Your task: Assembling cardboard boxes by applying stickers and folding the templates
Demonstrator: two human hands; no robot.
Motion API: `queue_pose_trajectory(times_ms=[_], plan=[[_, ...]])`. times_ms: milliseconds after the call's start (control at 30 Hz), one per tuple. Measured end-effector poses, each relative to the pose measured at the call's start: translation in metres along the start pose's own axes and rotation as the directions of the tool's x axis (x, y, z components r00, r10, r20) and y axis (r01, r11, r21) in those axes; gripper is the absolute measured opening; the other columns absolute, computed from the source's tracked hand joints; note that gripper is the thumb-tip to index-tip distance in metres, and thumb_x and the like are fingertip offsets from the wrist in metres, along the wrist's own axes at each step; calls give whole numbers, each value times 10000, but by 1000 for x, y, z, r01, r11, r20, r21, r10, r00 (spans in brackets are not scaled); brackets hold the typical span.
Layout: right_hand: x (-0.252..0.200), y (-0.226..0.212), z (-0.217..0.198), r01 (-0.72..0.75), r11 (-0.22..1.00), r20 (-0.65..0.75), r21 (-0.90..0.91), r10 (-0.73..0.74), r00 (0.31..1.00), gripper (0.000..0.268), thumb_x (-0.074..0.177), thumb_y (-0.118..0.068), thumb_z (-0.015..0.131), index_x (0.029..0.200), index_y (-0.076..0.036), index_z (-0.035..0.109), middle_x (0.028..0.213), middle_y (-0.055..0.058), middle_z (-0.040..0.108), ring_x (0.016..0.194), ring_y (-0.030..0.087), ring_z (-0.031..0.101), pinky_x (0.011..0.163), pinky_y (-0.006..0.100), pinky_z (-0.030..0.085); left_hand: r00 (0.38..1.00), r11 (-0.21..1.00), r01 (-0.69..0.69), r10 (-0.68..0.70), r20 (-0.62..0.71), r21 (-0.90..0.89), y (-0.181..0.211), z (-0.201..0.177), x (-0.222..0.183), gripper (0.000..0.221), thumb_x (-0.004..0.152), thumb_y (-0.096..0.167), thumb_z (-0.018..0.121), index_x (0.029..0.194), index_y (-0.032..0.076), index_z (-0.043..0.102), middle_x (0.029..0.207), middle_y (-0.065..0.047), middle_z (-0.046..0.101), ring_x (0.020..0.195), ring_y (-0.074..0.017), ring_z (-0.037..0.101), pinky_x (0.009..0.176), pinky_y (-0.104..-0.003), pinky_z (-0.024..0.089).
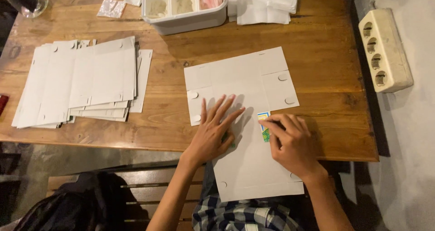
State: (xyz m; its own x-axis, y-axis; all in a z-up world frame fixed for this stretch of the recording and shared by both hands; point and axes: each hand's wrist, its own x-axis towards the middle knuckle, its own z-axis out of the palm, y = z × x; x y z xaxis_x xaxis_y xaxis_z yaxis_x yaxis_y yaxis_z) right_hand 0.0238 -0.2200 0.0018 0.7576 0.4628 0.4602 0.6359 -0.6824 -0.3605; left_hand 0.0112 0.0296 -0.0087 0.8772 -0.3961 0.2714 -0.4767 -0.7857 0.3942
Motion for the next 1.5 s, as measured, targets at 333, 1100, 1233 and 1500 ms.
queue_pose_trajectory(times_ms=[333, 1100, 1233, 1500], plan=[[39, 69, -23, -288, 958, -123, -22, 283, 951, 242, 977, -138, 630, 1135, -89, 807, 1124, 102, 713, 1034, 292, 633, 893, 434, 514, 987, 931, -160, 144, -75, -329, -31, -54, 63, 338, 1012, 51, 614, 1342, 126, 606, 1435, -78, 606, 1283, -283, 633, 1217, -532, 375], [86, 62, -16, -387, 771, 12, 505, 443, 897, 155, 900, -75, 678, 991, -100, 802, 890, 84, 783, 941, 294, 732, 851, 397, 508, 929, 964, -244, 264, 259, -107, -64, -30, 145, 829, 940, 674, 491, 1538, 100, 471, 1606, -175, 457, 1526, -369, 351, 1256, -619, 39], [112, 55, -25, -218, 843, 73, 492, 209, 975, 186, 892, -105, 680, 1026, -131, 807, 966, 64, 788, 1014, 313, 743, 859, 440, 520, 900, 962, -174, 242, 363, -210, -66, -35, 146, 1235, 669, 905, 531, 1590, 100, 363, 1664, -188, 325, 1574, -404, 181, 1236, -652, -101], [175, 54, -11, 7, 932, 359, 361, -146, 922, 137, 893, -184, 710, 928, -98, 811, 925, 123, 747, 934, 352, 719, 848, 521, 508, 950, 837, -170, 279, 139, -520, -78, -33, 148, 1124, 688, 751, 732, 1492, 18, 449, 1594, -261, 391, 1538, -473, 268, 1242, -705, 77]])
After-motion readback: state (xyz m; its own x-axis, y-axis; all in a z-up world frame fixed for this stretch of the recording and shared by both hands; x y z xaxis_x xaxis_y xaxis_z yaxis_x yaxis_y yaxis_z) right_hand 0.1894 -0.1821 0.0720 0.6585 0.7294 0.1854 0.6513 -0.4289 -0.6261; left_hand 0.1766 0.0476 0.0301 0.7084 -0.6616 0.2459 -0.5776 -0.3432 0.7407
